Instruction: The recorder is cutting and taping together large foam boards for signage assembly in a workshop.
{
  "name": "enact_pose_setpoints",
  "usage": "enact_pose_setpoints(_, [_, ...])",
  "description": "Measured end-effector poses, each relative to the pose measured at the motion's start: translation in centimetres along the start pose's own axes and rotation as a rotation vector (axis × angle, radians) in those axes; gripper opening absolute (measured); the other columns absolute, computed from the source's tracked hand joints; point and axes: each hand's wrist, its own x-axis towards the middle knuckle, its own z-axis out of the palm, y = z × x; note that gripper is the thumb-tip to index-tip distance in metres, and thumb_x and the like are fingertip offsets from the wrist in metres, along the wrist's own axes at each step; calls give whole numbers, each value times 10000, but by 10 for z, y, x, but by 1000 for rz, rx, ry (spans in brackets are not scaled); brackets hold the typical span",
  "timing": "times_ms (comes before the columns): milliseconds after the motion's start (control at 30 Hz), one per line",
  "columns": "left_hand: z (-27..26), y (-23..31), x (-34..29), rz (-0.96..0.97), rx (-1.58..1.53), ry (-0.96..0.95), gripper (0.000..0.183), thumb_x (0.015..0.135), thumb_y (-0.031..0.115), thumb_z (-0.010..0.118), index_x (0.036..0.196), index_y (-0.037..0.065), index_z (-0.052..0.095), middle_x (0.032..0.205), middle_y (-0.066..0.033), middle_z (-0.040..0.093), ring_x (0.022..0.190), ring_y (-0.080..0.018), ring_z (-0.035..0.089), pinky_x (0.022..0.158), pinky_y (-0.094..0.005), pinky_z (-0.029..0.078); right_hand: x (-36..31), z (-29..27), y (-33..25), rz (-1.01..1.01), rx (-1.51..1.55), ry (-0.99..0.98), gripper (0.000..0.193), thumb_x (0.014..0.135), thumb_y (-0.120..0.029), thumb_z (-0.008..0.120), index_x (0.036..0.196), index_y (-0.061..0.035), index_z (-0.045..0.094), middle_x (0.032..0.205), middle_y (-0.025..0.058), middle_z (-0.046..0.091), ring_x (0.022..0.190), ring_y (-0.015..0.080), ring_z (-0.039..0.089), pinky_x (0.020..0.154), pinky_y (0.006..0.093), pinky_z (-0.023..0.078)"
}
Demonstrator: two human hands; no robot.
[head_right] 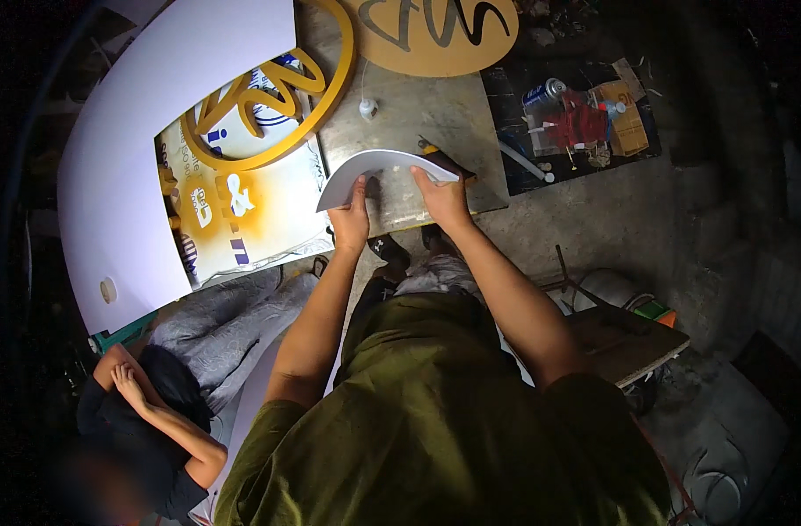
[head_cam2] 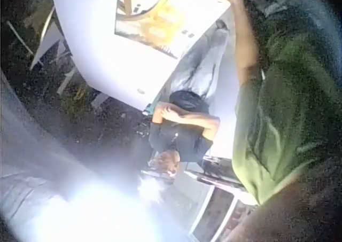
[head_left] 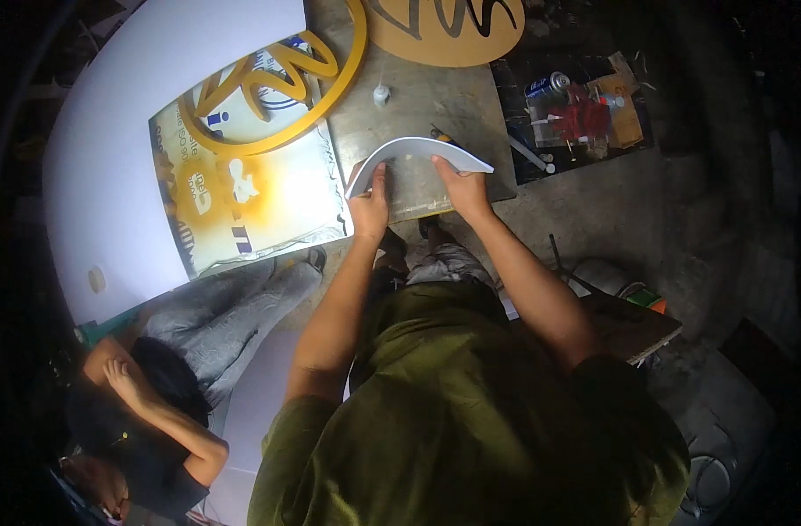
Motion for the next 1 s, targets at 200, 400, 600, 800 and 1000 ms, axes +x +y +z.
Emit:
enact_pose_setpoints(200, [0,-4,1,4,33,-6,308,986,273,590,1137,5,591,1030,-134,661,939,-187,608,825,-315,484,1,0,-2,27,-2,-1,269,880,-146,712,1069,40,670,976,71,699,884,136,632,790,285,492])
enact_pose_setpoints(400, [-1,-7,1,18,12,28,310,966,243,621,1098,-37,607,998,-160,679,899,-192,624,816,-319,483,0,3,0,-14,70,29,269,872,-145,719,1056,44,669,966,75,701,868,135,636,783,290,495])
enact_pose_setpoints(600, [-23,-6,-7,-104,82,5,321,910,202,680,991,-102,617,742,-166,682,620,-178,623,605,-321,504,-4,-10,-1,-38,-123,-53,319,831,-167,705,1042,65,645,934,181,708,845,274,685,763,362,519])
enact_pose_setpoints(800, [-28,-39,-39,-337,84,-113,318,855,178,729,1032,-68,631,751,-152,700,628,-188,655,594,-326,517,-22,-11,62,10,-247,-111,362,781,-126,728,1069,56,605,962,217,692,908,346,679,797,391,526])
enact_pose_setpoints(1000, [-29,-60,-41,-380,151,-115,297,847,140,723,1054,-54,636,799,-153,712,675,-198,676,642,-324,534,-20,-7,63,105,-339,-158,420,776,-122,738,1120,60,580,1023,238,673,967,363,658,837,399,515])
